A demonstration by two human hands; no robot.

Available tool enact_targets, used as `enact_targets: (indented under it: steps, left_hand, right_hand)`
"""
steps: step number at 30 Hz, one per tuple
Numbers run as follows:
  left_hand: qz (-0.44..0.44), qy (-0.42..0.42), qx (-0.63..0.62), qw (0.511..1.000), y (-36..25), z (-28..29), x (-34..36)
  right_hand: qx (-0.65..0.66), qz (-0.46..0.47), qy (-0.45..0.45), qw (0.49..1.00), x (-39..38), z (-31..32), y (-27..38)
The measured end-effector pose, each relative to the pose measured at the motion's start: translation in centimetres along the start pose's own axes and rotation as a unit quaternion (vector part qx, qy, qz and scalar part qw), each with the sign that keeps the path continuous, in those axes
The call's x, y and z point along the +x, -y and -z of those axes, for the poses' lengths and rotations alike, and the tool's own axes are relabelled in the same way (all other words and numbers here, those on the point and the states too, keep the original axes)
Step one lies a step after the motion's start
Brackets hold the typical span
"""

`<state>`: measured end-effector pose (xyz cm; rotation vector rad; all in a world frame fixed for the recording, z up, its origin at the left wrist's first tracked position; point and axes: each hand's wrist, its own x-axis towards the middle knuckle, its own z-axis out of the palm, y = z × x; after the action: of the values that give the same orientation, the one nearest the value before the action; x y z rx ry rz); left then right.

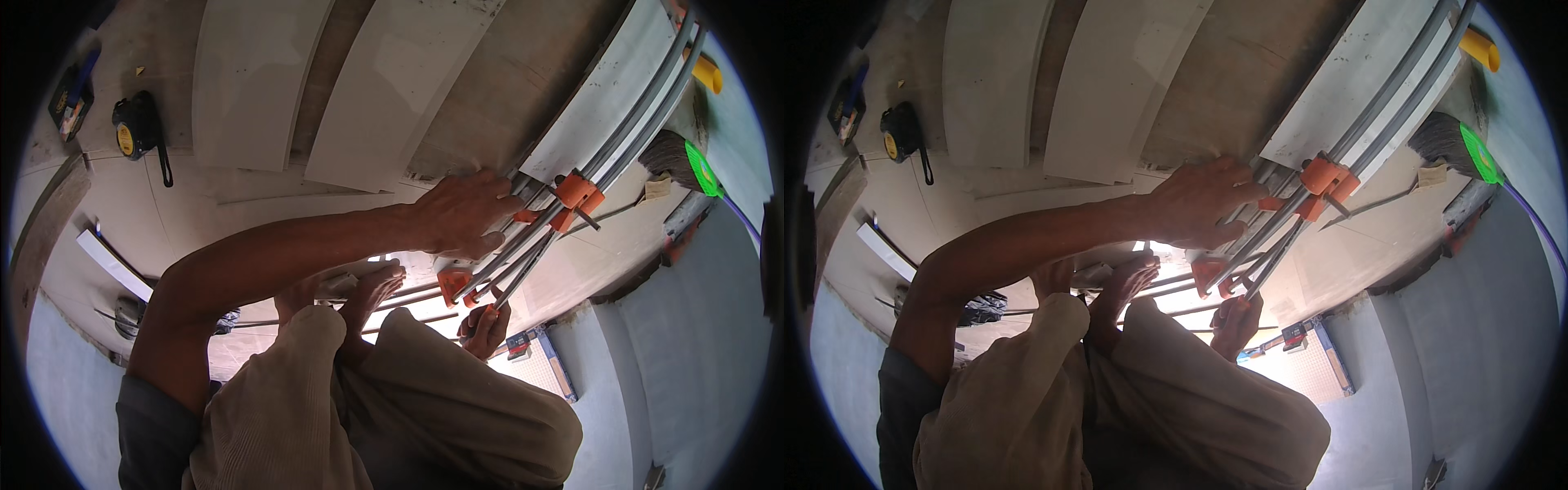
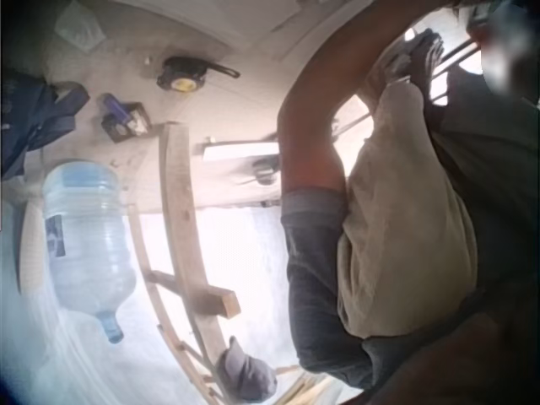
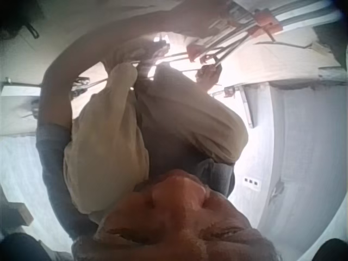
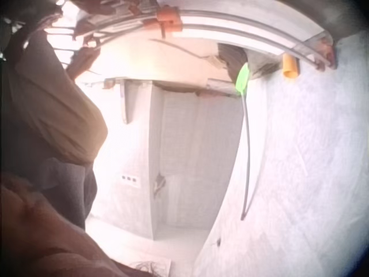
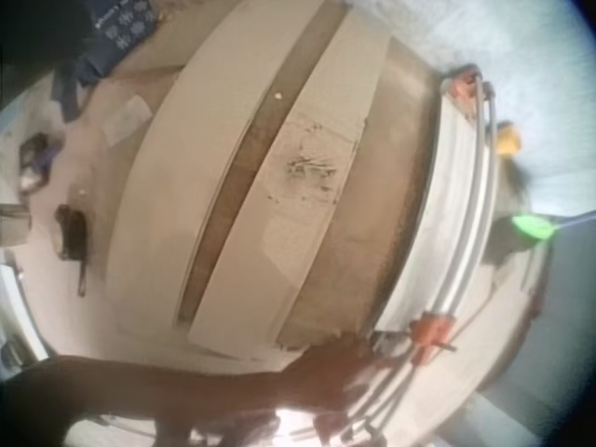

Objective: The person uses a manual tile cutter to score and snap a white plank, then carries the pieces outside. The person then uses an angle grinder to cut another white plank on the ground.

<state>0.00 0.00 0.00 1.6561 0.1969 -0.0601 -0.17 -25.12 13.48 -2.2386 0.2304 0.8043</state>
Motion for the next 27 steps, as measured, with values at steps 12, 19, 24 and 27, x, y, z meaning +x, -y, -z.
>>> enact_targets:
  steps: [12, 19, 24, 27]
  left_hand:
    - [-0.02, -0.026, 0.01, 0.999, 0.4, -0.1, -0.1]
    - [-0.022, -0.039, 0.0, 0.999, 0.1, -0.4, -0.4]
    - [-0.023, -0.041, 0.005, 0.999, 0.0, -0.6, -0.2]
    - [-0.021, -0.04, 0.011, 0.999, 0.0, -0.5, -0.1]
  right_hand:
    - [-0.02, -0.006, -0.015, 1.0, -0.6, -0.1, 3.1]
    - [-0.04, -0.03, -0.012, 0.999, -1.6, 0.5, 5.2]
    - [-0.036, -0.03, -0.008, 0.999, -1.5, 0.2, 5.6]
    - [-0.038, -0.025, -0.003, 0.999, -1.4, 0.6, 4.9]
